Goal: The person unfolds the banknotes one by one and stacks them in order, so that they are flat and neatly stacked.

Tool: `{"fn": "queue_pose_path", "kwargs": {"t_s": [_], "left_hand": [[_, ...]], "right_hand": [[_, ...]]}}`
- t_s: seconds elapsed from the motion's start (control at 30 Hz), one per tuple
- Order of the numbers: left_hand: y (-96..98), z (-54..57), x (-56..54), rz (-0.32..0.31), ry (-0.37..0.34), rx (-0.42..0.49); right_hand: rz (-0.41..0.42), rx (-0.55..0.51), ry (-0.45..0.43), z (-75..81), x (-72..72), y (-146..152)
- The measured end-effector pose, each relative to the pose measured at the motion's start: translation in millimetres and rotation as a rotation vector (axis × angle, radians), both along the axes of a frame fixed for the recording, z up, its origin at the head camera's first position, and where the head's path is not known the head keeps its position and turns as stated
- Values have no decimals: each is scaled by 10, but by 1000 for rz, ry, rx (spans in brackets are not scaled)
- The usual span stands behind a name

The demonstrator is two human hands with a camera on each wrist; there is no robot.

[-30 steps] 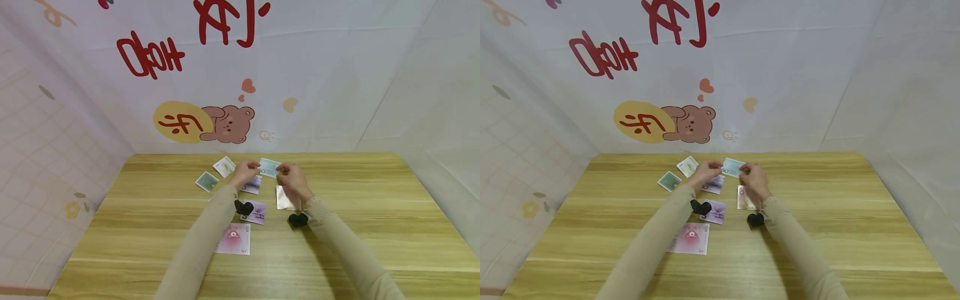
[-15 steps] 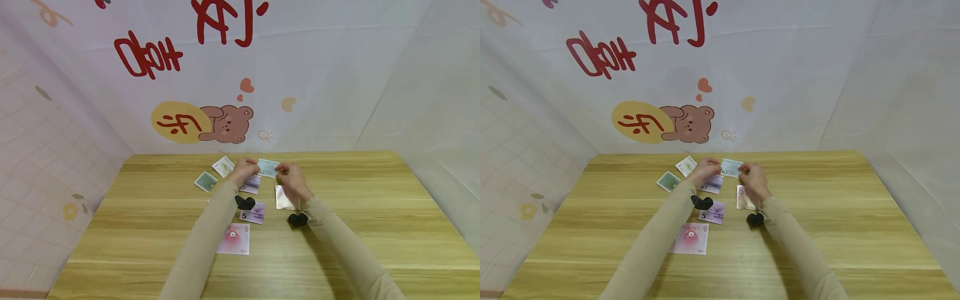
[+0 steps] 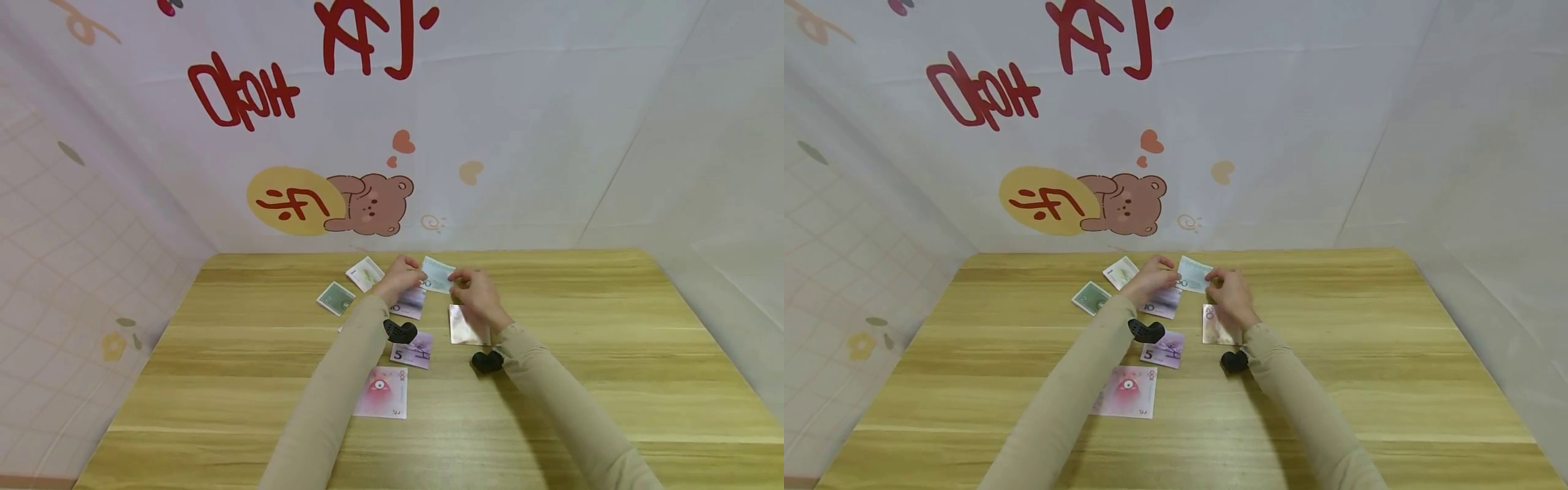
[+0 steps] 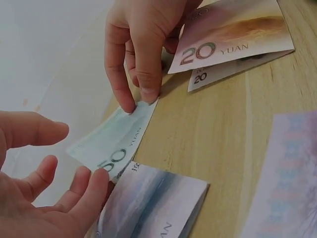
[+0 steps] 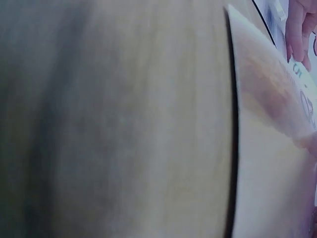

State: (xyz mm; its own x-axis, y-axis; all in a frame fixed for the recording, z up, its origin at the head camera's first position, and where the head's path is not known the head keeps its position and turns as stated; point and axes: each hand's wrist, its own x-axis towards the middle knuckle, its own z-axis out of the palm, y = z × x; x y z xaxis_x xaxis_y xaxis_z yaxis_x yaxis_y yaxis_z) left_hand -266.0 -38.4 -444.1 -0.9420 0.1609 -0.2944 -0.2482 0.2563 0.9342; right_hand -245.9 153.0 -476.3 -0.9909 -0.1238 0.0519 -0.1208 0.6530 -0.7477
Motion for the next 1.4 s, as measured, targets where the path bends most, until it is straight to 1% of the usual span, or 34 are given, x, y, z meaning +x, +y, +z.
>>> {"fn": "queue_pose_path", "kwargs": {"t_s": [0.13, 0.3, 0.4, 0.5, 0.6, 0.7, 0.77, 0.93, 1.13, 1.3, 1.4], "left_hand": [[4, -18, 1, -12, 30, -5], [14, -90, 2, 22, 62, 13], [22, -115, 7, 49, 48, 48], [29, -124, 16, 70, 14, 112], [48, -105, 30, 85, -25, 230], [72, -77, 44, 89, -65, 352], [83, -63, 54, 80, -83, 393], [101, -37, 82, 39, -114, 434], [107, -51, 111, -18, -135, 428], [108, -79, 134, -66, -120, 424], [76, -123, 148, -73, -88, 412]], "right_hand": [[-8, 14, -3, -4, 6, -12], [0, 5, -12, -25, 0, -19], [24, -3, -2, -4, 5, -31], [59, -2, 29, 19, 8, -77], [100, 12, 60, 15, 2, -127], [109, 12, 72, 6, -2, -173], [103, -1, 73, 6, 0, -194], [51, -62, 66, 24, 16, -226], [-22, -130, 67, 20, 19, -239], [-59, -218, 59, 62, 33, -233], [-70, -249, 69, 92, 32, -196]]}}
